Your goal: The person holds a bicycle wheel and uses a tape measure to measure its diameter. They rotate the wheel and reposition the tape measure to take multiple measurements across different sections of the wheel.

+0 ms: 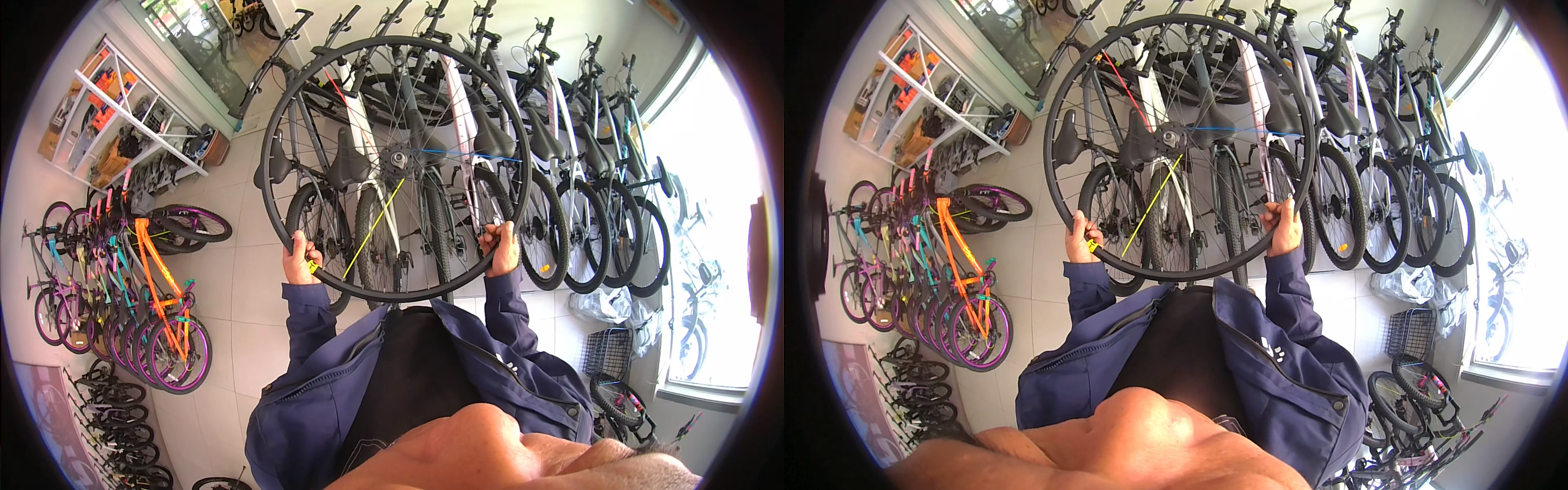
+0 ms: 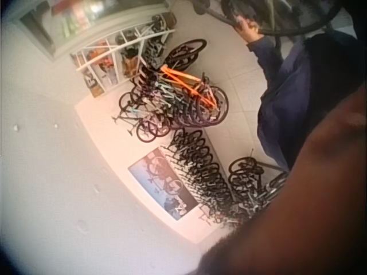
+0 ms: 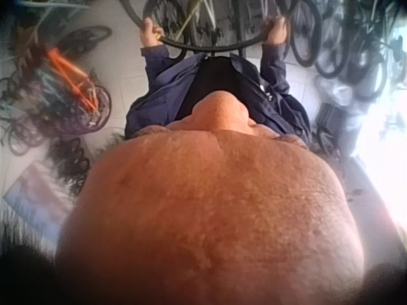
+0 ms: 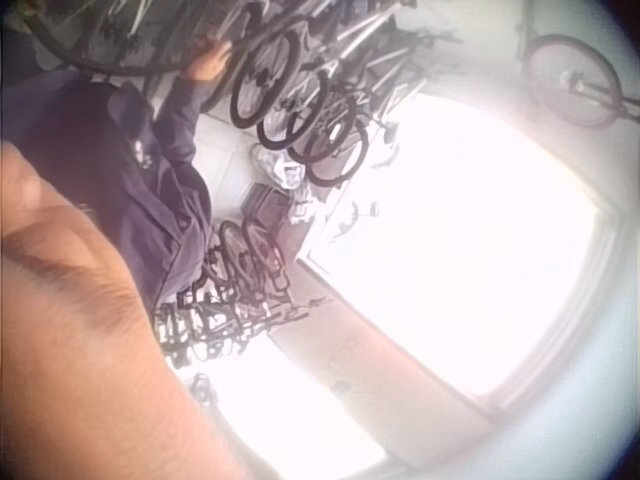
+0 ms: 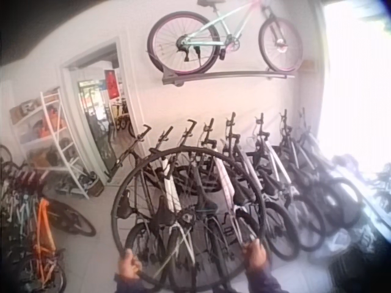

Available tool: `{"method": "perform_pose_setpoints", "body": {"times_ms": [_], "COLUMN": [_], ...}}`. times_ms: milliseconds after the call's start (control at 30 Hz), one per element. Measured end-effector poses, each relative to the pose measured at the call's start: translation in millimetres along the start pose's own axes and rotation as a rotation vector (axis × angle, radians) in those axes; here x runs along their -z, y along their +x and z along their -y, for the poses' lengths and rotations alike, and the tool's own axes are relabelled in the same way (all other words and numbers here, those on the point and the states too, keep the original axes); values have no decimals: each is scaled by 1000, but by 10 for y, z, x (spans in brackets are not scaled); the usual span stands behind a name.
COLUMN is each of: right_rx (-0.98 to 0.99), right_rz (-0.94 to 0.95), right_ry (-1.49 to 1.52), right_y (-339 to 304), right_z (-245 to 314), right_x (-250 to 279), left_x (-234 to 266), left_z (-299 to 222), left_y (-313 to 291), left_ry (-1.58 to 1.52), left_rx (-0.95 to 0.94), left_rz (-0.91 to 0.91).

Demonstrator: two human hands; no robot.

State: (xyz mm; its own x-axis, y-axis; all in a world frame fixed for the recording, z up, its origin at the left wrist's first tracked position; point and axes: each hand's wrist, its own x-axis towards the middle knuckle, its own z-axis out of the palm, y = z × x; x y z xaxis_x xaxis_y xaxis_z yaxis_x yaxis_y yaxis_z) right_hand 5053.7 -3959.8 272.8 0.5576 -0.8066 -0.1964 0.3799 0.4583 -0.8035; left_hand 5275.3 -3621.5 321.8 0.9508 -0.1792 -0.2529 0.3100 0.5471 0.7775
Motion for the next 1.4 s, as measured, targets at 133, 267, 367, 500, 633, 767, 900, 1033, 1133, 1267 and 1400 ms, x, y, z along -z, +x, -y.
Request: {"method": "perform_pose_setpoints", "body": {"times_ms": [133,267,367,500,633,767,900,1033,1133,1267,1400], "right_rx": [-22,-29,-48,-73,-78,-95,-109,-121,-119,-122,-130], "right_rz": [-36,-82,-111,-112,-131,-118,-122,-134,-140,-156,-134], "right_ry": [2,26,27,1,29,16,19,18,49,28,34], "right_y": [8,-3,-5,-1,5,1,7,-8,-26,-29,-29], "right_z": [-44,-46,-41,-40,-61,-82,-98,-104,-102,-85,-84], "right_x": [34,27,35,66,94,155,226,267,265,256,274], "left_x": [-11,6,22,26,48,63,15,-8,2,25,44], "left_z": [46,56,72,123,134,120,137,140,137,145,155], "left_y": [1,-15,-26,-22,-22,-54,-92,-135,-139,-129,-146], "left_ry": [86,148,170,131,125,134,127,129,144,140,145], "left_rx": [-65,-64,-46,-68,-47,-33,-38,-62,-25,-23,-43], "left_rz": [-47,-62,-60,-34,-21,12,-27,-36,-38,-47,-42]}}
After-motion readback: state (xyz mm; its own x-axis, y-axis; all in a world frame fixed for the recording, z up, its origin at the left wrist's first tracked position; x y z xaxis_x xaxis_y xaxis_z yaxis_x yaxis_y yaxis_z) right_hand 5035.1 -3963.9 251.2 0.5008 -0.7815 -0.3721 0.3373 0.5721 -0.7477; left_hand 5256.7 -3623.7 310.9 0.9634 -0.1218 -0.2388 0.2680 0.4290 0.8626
